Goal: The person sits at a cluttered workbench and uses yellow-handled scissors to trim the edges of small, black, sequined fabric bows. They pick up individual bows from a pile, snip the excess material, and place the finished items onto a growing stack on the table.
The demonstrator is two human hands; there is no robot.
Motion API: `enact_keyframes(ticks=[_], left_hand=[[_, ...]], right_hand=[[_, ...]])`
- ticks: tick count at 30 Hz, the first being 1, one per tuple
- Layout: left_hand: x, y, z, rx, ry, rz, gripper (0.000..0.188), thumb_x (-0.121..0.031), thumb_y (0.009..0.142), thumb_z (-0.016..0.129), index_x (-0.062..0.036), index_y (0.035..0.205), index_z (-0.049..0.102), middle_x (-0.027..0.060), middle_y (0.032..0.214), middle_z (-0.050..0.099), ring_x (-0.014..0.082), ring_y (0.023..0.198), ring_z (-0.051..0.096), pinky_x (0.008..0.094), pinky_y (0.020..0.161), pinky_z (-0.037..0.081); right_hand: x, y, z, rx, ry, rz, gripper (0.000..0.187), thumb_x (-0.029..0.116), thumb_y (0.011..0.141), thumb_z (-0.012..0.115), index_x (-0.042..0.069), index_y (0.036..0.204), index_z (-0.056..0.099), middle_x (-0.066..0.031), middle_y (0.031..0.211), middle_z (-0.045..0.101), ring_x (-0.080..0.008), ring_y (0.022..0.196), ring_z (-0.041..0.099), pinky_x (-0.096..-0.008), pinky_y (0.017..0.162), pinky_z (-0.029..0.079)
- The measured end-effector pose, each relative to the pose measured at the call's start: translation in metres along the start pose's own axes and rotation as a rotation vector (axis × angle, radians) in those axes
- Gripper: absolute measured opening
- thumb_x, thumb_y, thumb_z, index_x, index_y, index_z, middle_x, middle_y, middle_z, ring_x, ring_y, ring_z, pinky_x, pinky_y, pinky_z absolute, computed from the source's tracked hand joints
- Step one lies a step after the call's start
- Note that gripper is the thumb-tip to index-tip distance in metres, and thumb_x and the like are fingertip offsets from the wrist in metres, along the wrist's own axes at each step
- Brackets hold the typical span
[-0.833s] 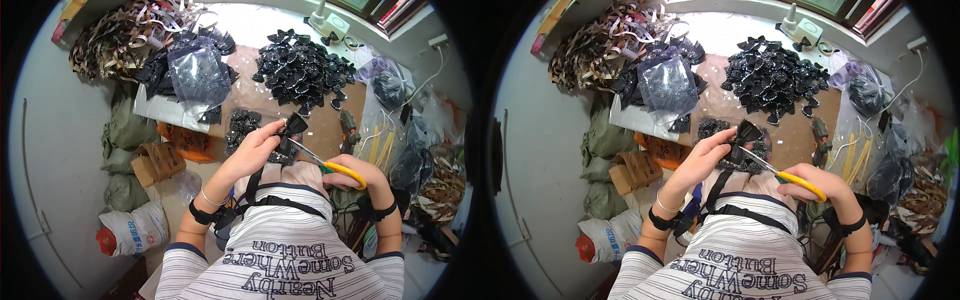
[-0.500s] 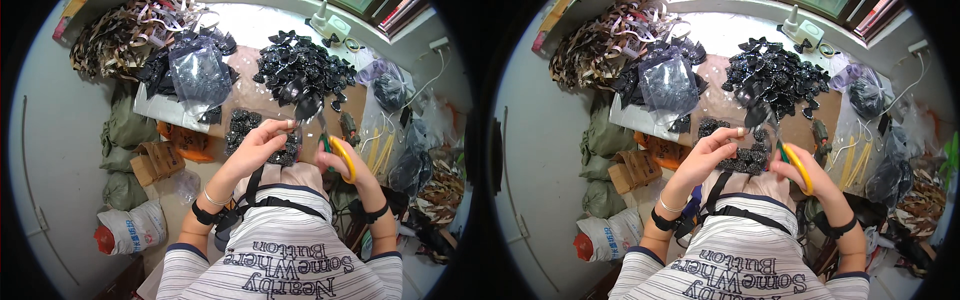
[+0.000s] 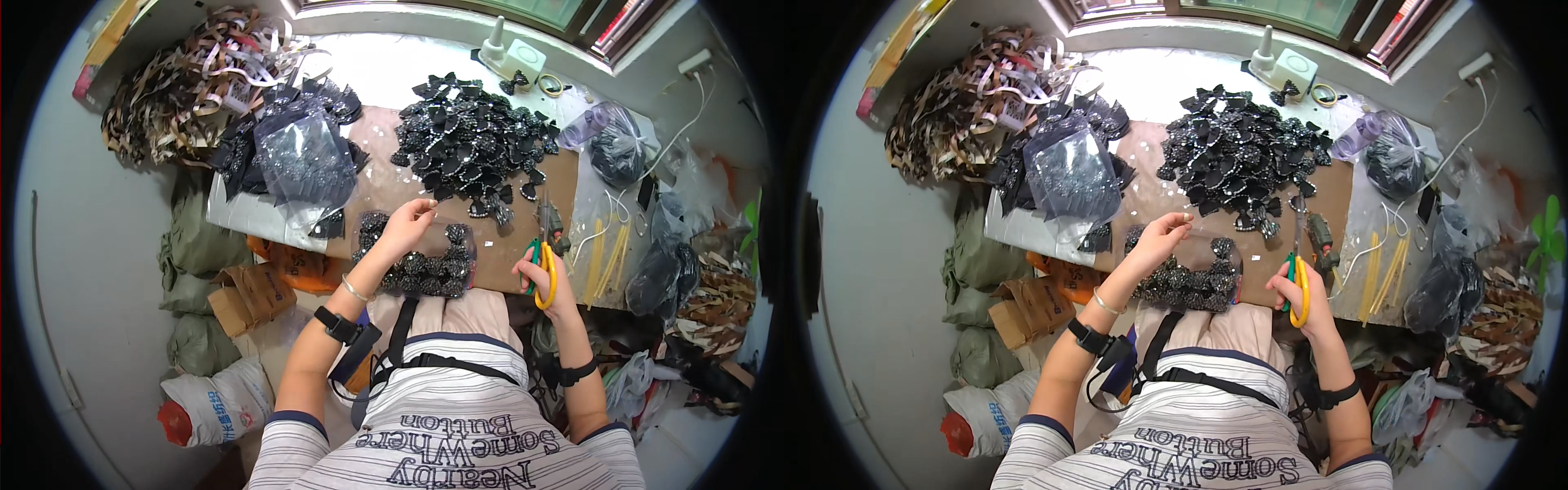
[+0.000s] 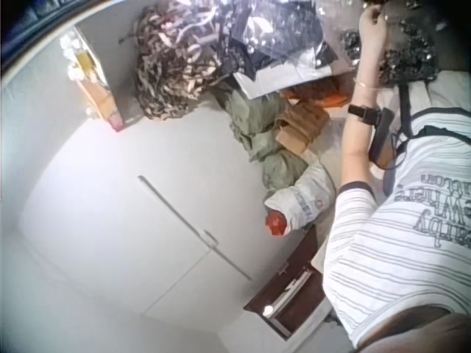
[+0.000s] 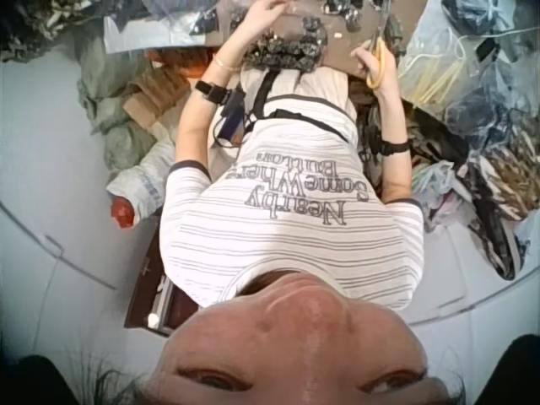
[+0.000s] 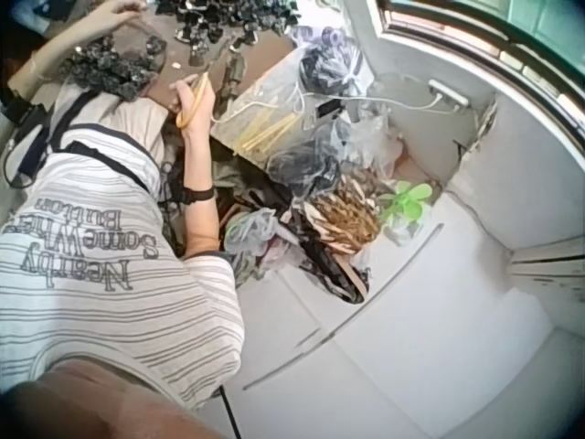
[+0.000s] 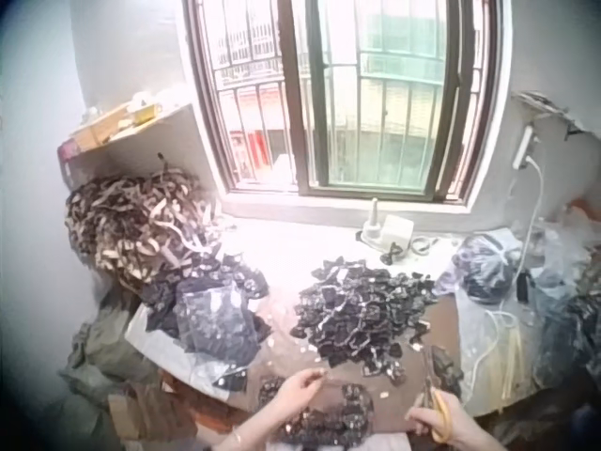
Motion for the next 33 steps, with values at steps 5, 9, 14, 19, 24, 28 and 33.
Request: enact_keyframes(ticks=[5,9,14,19,24,28,33], left_hand=[[-0.004,0.041,0.04,-0.002,0.487,0.194,0.024,-0.01,0.085,0.057,-0.0032,0.106,0.066,0.0122,0.094,0.066,0.0226,0.084,0.065,0.0341,0.077,0.052],[0.022,0.083,0.11,0.146,0.737,0.529,0.023,-0.008,0.077,0.059,-0.0047,0.099,0.066,0.013,0.092,0.062,0.0314,0.092,0.06,0.0424,0.08,0.048],[0.056,0.135,0.176,0.39,1.318,0.817,0.031,-0.009,0.072,0.063,-0.0067,0.103,0.061,0.0088,0.101,0.056,0.0273,0.103,0.054,0.041,0.084,0.045],[0.063,0.17,0.171,0.252,0.8,0.722,0.036,-0.003,0.069,0.062,-0.0018,0.105,0.06,0.0121,0.084,0.063,0.0283,0.079,0.061,0.037,0.076,0.05],[-0.012,0.123,0.128,0.571,-0.384,-0.349,0.029,-0.019,0.092,0.058,-0.0032,0.117,0.059,0.0003,0.102,0.065,0.0076,0.085,0.059,0.0241,0.072,0.047],[-0.068,0.072,0.102,0.732,-0.531,-0.395,0.031,-0.018,0.095,0.053,-0.0031,0.121,0.059,0.0025,0.109,0.065,0.0092,0.093,0.061,0.0243,0.077,0.049],[-0.095,0.042,0.084,0.521,-0.423,-0.114,0.019,-0.01,0.093,0.057,-0.0017,0.109,0.062,0.0032,0.115,0.062,0.011,0.097,0.061,0.0242,0.08,0.049]], right_hand=[[-0.02,-0.016,-0.017,-0.159,0.108,0.041,0.014,0.014,0.083,0.062,0.004,0.086,0.053,-0.0083,0.075,0.062,-0.0103,0.057,0.053,-0.0248,0.05,0.045],[-0.036,-0.034,-0.019,-0.253,0.125,0.018,0.017,0.016,0.083,0.062,0.003,0.088,0.053,-0.0093,0.075,0.061,-0.0115,0.055,0.052,-0.0255,0.05,0.044],[-0.051,-0.059,-0.024,-0.373,0.076,0.097,0.012,0.011,0.083,0.061,0.003,0.087,0.052,-0.0079,0.074,0.062,-0.0101,0.053,0.052,-0.0233,0.051,0.042],[-0.047,-0.059,-0.039,-0.44,0.001,0.131,0.012,0.011,0.085,0.061,0.003,0.088,0.053,-0.0063,0.075,0.062,-0.0095,0.055,0.051,-0.0223,0.054,0.042],[-0.028,-0.019,-0.046,-0.408,0.117,0.008,0.017,0.008,0.087,0.06,0.004,0.1,0.051,-0.0135,0.103,0.065,-0.0144,0.078,0.062,-0.0278,0.071,0.053],[0.002,0.034,-0.034,-0.373,0.426,-0.137,0.029,0.005,0.083,0.066,0.005,0.106,0.048,-0.0117,0.103,0.061,-0.017,0.078,0.062,-0.0308,0.068,0.055],[0.023,0.069,-0.023,-0.266,0.374,-0.131,0.041,0.0,0.075,0.072,0.006,0.107,0.047,-0.0073,0.094,0.055,-0.0189,0.076,0.063,-0.0327,0.064,0.056]])
Point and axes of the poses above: each hand's wrist, its own y-axis towards the middle knuckle, its own z-axis out of the palm, x = y × z, the point moved 1 cm from there along y, towards the middle knuckle
